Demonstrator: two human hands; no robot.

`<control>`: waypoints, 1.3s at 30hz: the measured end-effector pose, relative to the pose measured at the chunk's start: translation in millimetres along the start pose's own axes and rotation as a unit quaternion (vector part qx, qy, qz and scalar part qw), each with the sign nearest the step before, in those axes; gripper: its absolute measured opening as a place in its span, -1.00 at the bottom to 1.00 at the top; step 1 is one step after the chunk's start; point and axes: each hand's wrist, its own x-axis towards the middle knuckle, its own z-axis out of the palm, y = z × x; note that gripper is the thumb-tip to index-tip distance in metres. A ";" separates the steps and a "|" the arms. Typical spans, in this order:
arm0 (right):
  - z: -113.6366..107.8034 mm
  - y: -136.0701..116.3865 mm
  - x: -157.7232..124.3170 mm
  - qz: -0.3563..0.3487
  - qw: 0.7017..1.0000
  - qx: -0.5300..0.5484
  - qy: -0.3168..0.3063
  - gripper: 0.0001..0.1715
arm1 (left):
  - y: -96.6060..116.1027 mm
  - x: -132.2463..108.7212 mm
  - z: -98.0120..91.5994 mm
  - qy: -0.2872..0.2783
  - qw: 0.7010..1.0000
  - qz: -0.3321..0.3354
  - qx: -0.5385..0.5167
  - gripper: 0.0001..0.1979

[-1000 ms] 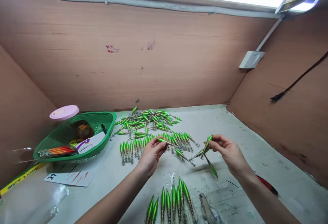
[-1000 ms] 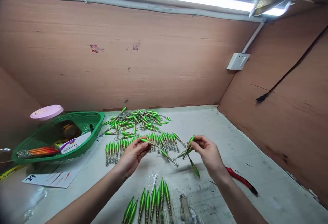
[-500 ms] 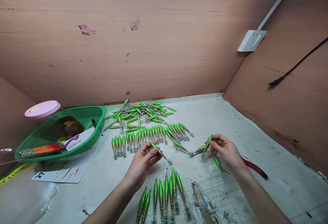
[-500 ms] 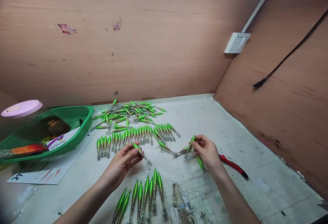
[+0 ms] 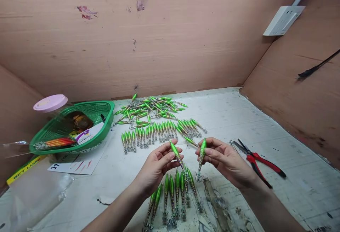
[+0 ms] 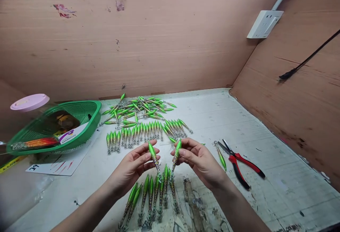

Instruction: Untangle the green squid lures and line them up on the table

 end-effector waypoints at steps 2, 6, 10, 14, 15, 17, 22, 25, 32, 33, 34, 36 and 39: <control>6.9 2.0 1.8 -0.002 1.000 0.009 -0.010 -0.73 | 0.7 -2.4 -0.1 -0.010 1.000 0.002 0.002 -0.48; 14.2 3.9 4.2 0.008 0.999 0.030 -0.032 -0.75 | 0.6 -6.0 1.9 -0.018 1.000 0.003 -0.001 -0.50; 17.2 5.3 4.3 0.028 0.997 0.050 -0.047 -0.75 | 4.0 -8.1 0.7 -0.020 1.000 0.008 0.021 -0.48; 14.8 6.9 3.5 0.042 0.995 0.072 -0.052 -0.74 | 15.0 -15.9 -24.9 -0.001 0.978 0.021 0.209 -0.48; 13.9 7.4 3.4 0.044 0.995 0.077 -0.054 -0.74 | 16.8 -19.6 -35.2 0.018 0.959 0.024 0.282 -0.51; 13.3 8.9 3.5 0.048 0.993 0.091 -0.055 -0.74 | 16.3 -28.2 -56.3 0.063 0.906 0.016 0.418 -0.57; 19.3 10.1 1.3 0.060 0.991 0.107 -0.058 -0.72 | 0.4 -42.5 -80.1 0.118 0.808 -0.016 0.577 -0.63; 12.4 0.7 4.7 0.040 0.996 0.067 -0.040 -0.72 | -2.4 -28.9 -68.2 0.130 0.786 0.083 0.599 -0.68; -65.0 -33.9 84.1 -0.067 0.907 -0.344 0.234 -0.74 | 4.3 67.6 -15.3 -0.047 0.640 0.316 0.699 -0.71; -75.3 -33.8 98.5 -0.048 0.888 -0.383 0.252 -0.79 | 3.7 79.7 -6.8 -0.077 0.607 0.332 0.718 -0.71; -83.7 -32.1 111.6 -0.029 0.871 -0.415 0.262 -0.83 | 2.8 89.7 1.7 -0.109 0.571 0.347 0.736 -0.72; -94.0 -25.5 131.4 0.002 0.850 -0.457 0.263 -0.89 | 0.0 103.5 17.7 -0.168 0.495 0.370 0.768 -0.78; -96.5 -17.1 140.8 0.026 0.814 -0.528 0.242 -0.92 | -5.1 113.2 34.8 -0.215 0.397 0.381 0.807 -0.89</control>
